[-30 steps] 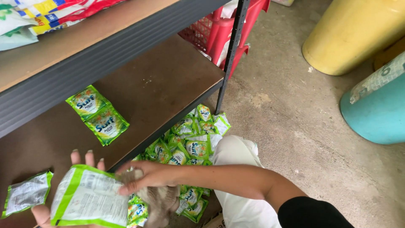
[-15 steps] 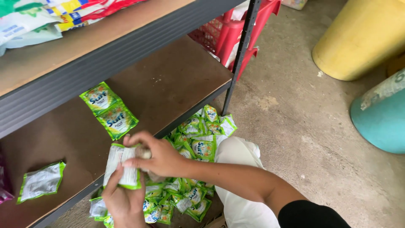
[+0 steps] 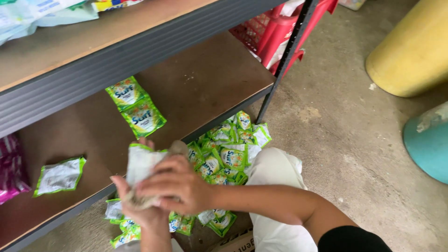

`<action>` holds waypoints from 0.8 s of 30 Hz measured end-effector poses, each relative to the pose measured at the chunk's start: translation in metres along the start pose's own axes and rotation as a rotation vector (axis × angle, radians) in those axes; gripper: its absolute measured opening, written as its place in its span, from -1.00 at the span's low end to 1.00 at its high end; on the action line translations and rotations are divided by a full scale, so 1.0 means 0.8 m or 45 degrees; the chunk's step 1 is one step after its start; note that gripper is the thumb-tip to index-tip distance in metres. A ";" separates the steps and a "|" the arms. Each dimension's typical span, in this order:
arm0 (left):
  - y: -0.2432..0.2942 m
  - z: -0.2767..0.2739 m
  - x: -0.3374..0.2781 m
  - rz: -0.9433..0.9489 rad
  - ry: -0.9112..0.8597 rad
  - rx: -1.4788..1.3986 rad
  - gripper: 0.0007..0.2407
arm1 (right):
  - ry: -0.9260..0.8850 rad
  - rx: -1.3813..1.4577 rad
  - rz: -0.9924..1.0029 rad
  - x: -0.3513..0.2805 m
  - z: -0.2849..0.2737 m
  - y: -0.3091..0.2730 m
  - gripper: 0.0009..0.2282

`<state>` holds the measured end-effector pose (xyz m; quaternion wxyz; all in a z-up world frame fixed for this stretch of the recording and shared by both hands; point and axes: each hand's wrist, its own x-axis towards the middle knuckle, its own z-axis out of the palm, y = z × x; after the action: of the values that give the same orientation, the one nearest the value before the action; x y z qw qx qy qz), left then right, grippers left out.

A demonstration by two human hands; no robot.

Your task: The person cleans and organizes small detergent packets on a storage shelf by holding each packet with one hand and wiping it with a cloth in the other, then flipping and aligning the packets by hand.

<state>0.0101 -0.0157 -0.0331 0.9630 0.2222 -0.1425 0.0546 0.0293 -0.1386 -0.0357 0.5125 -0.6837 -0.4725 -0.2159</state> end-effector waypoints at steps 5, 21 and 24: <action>-0.032 -0.001 -0.018 -0.185 0.380 0.341 -0.36 | 0.320 0.059 0.556 0.033 -0.028 0.013 -0.72; -0.002 0.029 -0.004 -0.026 0.288 0.256 -0.22 | 0.370 -0.118 0.445 0.011 -0.005 0.025 -0.80; 0.002 0.034 -0.005 0.020 0.280 0.299 -0.23 | 0.476 0.006 0.681 0.002 0.002 0.022 -0.79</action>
<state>-0.0009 -0.0266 -0.0107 0.9396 0.3250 -0.0308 0.1025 0.0454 -0.1368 -0.0437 0.6304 -0.7310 -0.1745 -0.1945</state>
